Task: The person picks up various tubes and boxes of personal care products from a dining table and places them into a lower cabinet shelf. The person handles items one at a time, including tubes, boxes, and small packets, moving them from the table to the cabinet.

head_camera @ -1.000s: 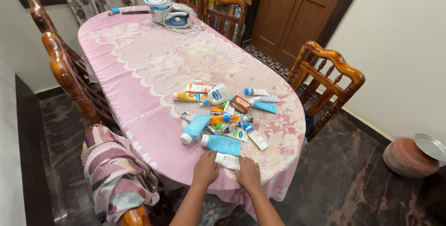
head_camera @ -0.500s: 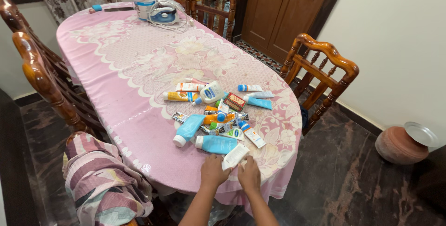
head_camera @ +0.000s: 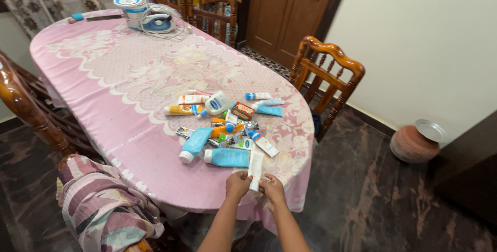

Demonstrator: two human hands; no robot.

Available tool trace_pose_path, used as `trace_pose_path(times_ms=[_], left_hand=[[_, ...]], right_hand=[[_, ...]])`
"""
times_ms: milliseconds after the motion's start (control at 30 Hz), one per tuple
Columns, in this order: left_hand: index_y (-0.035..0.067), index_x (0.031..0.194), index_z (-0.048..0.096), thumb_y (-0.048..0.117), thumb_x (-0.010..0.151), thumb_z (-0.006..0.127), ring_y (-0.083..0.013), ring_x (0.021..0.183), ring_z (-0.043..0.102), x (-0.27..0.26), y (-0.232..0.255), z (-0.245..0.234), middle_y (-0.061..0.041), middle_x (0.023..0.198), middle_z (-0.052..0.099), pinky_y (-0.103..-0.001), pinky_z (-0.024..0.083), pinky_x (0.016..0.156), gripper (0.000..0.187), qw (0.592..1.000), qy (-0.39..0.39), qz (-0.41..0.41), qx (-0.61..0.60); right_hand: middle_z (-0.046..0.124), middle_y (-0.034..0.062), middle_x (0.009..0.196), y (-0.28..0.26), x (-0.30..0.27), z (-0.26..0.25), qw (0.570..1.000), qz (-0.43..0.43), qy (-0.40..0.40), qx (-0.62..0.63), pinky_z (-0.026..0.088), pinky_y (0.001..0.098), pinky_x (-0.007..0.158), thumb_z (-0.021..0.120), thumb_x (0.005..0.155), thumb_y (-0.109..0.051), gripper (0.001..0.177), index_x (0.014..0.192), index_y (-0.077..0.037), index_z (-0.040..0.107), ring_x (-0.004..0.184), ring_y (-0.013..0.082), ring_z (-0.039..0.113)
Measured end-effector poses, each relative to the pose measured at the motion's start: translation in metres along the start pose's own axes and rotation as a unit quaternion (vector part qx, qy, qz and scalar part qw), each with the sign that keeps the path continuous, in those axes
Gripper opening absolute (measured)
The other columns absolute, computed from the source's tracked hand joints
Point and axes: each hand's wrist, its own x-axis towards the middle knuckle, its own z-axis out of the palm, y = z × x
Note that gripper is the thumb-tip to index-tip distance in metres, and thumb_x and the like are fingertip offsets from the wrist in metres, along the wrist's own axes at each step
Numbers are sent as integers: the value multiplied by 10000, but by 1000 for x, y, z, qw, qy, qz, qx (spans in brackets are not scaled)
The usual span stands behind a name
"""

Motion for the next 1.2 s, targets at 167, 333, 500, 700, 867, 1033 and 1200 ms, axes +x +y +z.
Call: trace_pose_path(times_ms=[167,333,500,700,867,1033,1200], left_hand=[[79,1125,776,249,862,764,-170,858,778,-24,24,19,-77,973,818,-322,591,792,313,993,-30,27,-112],[82,1136,786,247,863,774,-170,856,770,-66,62,42,-82,975,815,-313,577,799,319,991,-41,87,-94],[98,1149,778,252,864,776,-156,872,770,-114,99,86,-75,978,816,-304,577,815,324,986,-111,99,-78],[112,1161,787,209,857,773,-146,900,769,-220,135,157,-65,1002,823,-308,572,830,320,973,-175,108,-104],[136,1231,749,207,851,778,-166,961,770,-329,149,216,-75,1048,809,-307,573,866,388,960,-234,138,-68],[158,1249,750,189,853,768,-162,1014,757,-439,155,273,-60,1101,796,-308,566,891,397,936,-318,149,-38],[149,1245,751,129,848,749,-146,1005,765,-541,148,325,-65,1100,810,-287,563,896,397,895,-403,184,-51]], right_hand=[[742,75,956,-33,-35,-22,1000,-25,7,3,543,261,685,677,896,-87,453,1334,17,636,720,128,667],[753,85,1017,-68,-70,-63,996,-76,17,39,576,281,744,675,899,-46,448,1337,29,620,804,145,711],[765,108,1063,-99,-120,-126,990,-122,63,33,579,295,754,680,898,-12,440,1330,52,631,856,150,721],[764,103,1105,-122,-208,-228,980,-137,143,21,576,297,785,674,900,-19,444,1341,15,633,888,153,713],[751,114,1107,-118,-301,-329,965,-174,193,36,582,302,795,675,901,-10,443,1339,39,638,899,157,717],[758,116,1109,-113,-408,-415,946,-188,263,39,581,302,789,672,901,-7,443,1340,29,626,896,161,722],[762,109,1106,-105,-520,-481,919,-194,342,23,550,294,767,672,907,0,441,1347,26,655,889,147,695]])
